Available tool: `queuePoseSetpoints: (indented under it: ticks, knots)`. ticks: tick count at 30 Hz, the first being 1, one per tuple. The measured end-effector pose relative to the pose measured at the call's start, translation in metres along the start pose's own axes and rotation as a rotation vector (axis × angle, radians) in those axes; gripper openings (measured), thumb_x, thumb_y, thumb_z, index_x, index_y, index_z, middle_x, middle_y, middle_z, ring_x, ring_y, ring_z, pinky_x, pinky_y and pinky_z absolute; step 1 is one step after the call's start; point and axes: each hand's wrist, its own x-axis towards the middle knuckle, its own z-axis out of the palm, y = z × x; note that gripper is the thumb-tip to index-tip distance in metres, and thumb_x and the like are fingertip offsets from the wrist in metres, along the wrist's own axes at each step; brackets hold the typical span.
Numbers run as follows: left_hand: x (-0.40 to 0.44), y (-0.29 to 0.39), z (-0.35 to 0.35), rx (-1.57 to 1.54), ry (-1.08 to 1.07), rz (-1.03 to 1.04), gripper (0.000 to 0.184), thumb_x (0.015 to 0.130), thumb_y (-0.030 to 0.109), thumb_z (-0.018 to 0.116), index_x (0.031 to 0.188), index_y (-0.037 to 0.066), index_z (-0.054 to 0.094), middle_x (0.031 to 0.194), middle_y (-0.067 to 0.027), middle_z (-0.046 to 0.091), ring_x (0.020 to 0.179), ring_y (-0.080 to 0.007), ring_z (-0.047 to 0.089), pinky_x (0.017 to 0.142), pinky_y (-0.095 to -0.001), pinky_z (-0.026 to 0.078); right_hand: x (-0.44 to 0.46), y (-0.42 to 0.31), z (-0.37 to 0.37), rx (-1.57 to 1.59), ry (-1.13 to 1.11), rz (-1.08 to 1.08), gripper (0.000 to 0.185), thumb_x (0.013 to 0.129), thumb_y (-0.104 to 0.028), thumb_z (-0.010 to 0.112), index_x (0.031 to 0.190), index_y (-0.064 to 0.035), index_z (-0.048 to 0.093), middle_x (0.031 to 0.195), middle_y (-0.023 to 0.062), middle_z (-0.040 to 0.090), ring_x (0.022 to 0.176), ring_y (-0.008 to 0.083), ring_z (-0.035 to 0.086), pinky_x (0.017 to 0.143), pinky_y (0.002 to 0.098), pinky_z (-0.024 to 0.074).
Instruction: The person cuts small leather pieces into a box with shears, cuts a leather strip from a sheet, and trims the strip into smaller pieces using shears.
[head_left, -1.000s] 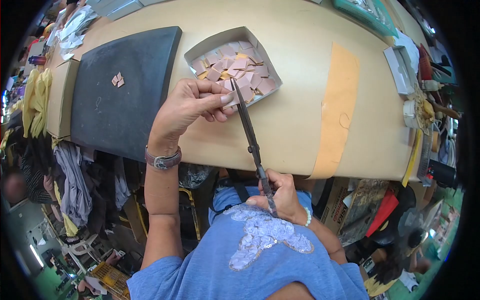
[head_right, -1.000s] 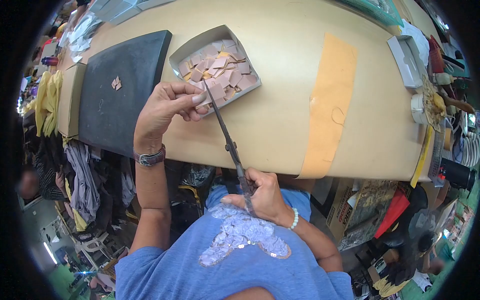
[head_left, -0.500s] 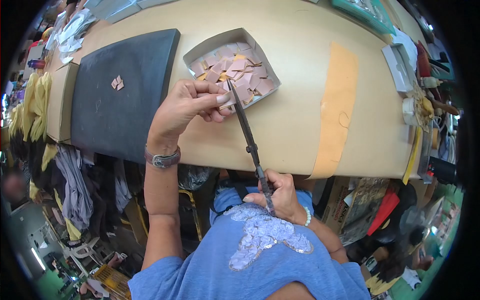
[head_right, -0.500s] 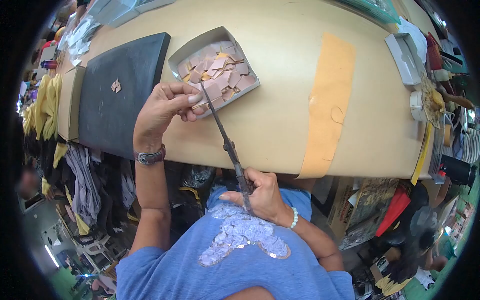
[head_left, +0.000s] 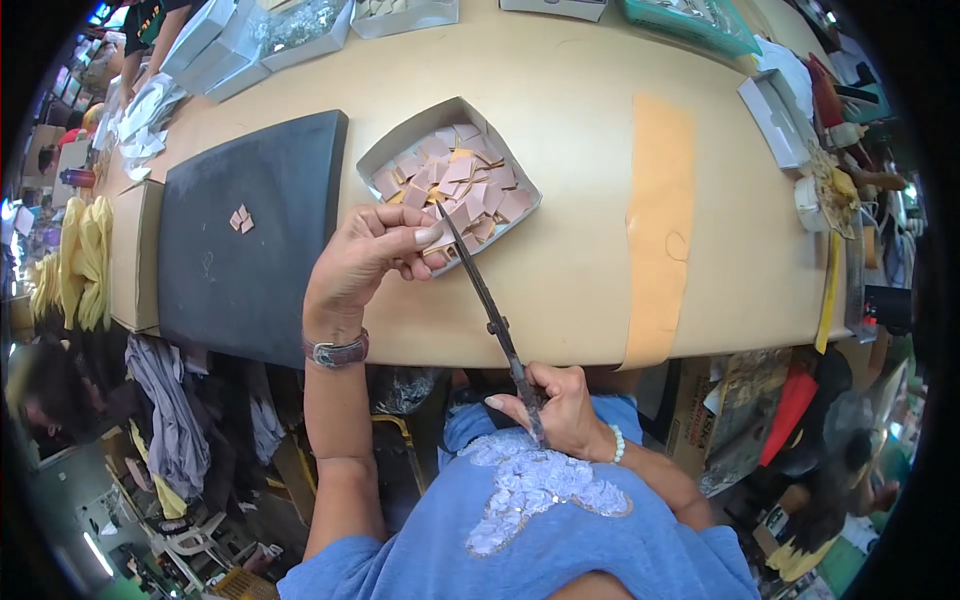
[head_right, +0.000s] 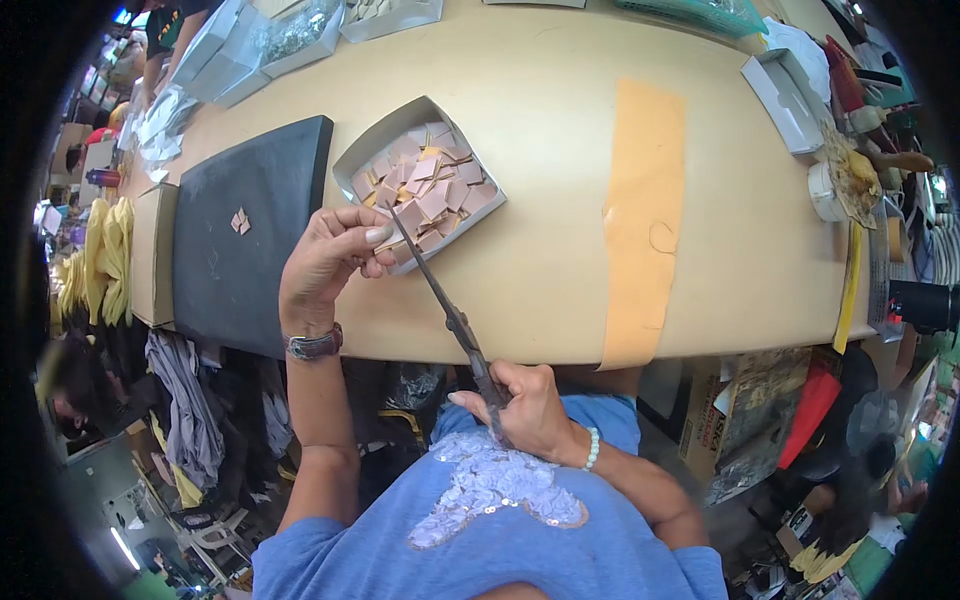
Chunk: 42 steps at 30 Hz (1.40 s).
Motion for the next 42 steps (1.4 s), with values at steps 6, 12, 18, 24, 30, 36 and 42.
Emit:
queuePoseSetpoints:
  ticks: [6,12,18,24,30,36,42]
  knots:
    - [0.003,-0.001,-0.004,0.007,0.098,0.053,0.016,0.079,0.009,0.062,0.089,-0.003,0.062,0.066,-0.0089,0.063,0.051,-0.0077,0.058,0.046,-0.0169,0.044,-0.002,0.004,0.004,0.053,0.033,0.017,0.036,0.069,-0.016,0.076,0.056,-0.0016,0.046,0.046,0.0029,0.042,0.043,0.0070,0.037,0.039,0.0259,0.0292]
    - [0.012,0.017,-0.005,0.409,0.239,0.184,0.023,0.078,0.016,0.066,0.093,-0.001,0.065,0.067,-0.0018,0.062,0.055,-0.0041,0.053,0.048,-0.0173,0.036,-0.014,0.013,-0.004,0.159,0.180,-0.034,0.034,0.069,-0.014,0.077,0.057,-0.0035,0.046,0.046,-0.0008,0.042,0.044,0.0053,0.037,0.040,0.0235,0.0298]
    - [0.024,0.022,-0.001,0.534,0.454,0.198,0.023,0.082,0.020,0.061,0.096,0.002,0.065,0.076,-0.0009,0.064,0.055,-0.0038,0.053,0.047,-0.0165,0.035,-0.029,0.011,-0.029,0.225,0.292,0.003,0.028,0.072,-0.008,0.073,0.059,-0.0043,0.048,0.047,-0.0011,0.050,0.041,0.0038,0.050,0.038,0.0183,0.0348]
    - [-0.009,0.015,0.043,0.646,0.664,0.482,0.020,0.085,0.015,0.058,0.095,0.000,0.065,0.081,-0.0025,0.065,0.057,-0.0034,0.052,0.048,-0.0165,0.036,-0.053,0.023,-0.048,0.305,0.451,0.088,0.023,0.075,-0.008,0.070,0.065,-0.0029,0.050,0.047,-0.0020,0.048,0.039,0.0033,0.047,0.037,0.0178,0.0346]
    - [-0.006,-0.069,0.159,1.041,0.117,0.739,0.028,0.079,0.012,0.061,0.106,0.004,0.060,0.110,-0.0146,0.058,0.089,-0.0265,0.061,0.073,-0.0321,0.049,-0.084,0.039,-0.065,0.312,0.591,0.154,0.024,0.078,-0.012,0.067,0.063,-0.0053,0.048,0.047,-0.0023,0.048,0.039,0.0028,0.044,0.037,0.0169,0.0326]
    - [0.049,-0.101,0.203,1.510,0.042,0.760,0.057,0.086,0.044,0.045,0.128,0.005,0.040,0.136,-0.0167,0.035,0.126,-0.0324,0.030,0.097,-0.0604,0.022,-0.113,0.049,-0.080,0.286,0.589,0.255,0.024,0.077,-0.013,0.068,0.064,-0.0057,0.048,0.049,-0.0021,0.048,0.040,0.0028,0.044,0.038,0.0172,0.0328]
    - [0.091,-0.075,0.194,1.340,0.045,0.760,0.046,0.085,0.029,0.051,0.123,0.004,0.045,0.131,-0.0166,0.041,0.121,-0.0318,0.039,0.098,-0.0487,0.030,-0.126,0.047,-0.090,0.321,0.486,0.383,0.024,0.077,-0.012,0.068,0.064,-0.0059,0.049,0.052,-0.0024,0.049,0.042,0.0023,0.044,0.039,0.0171,0.0332]
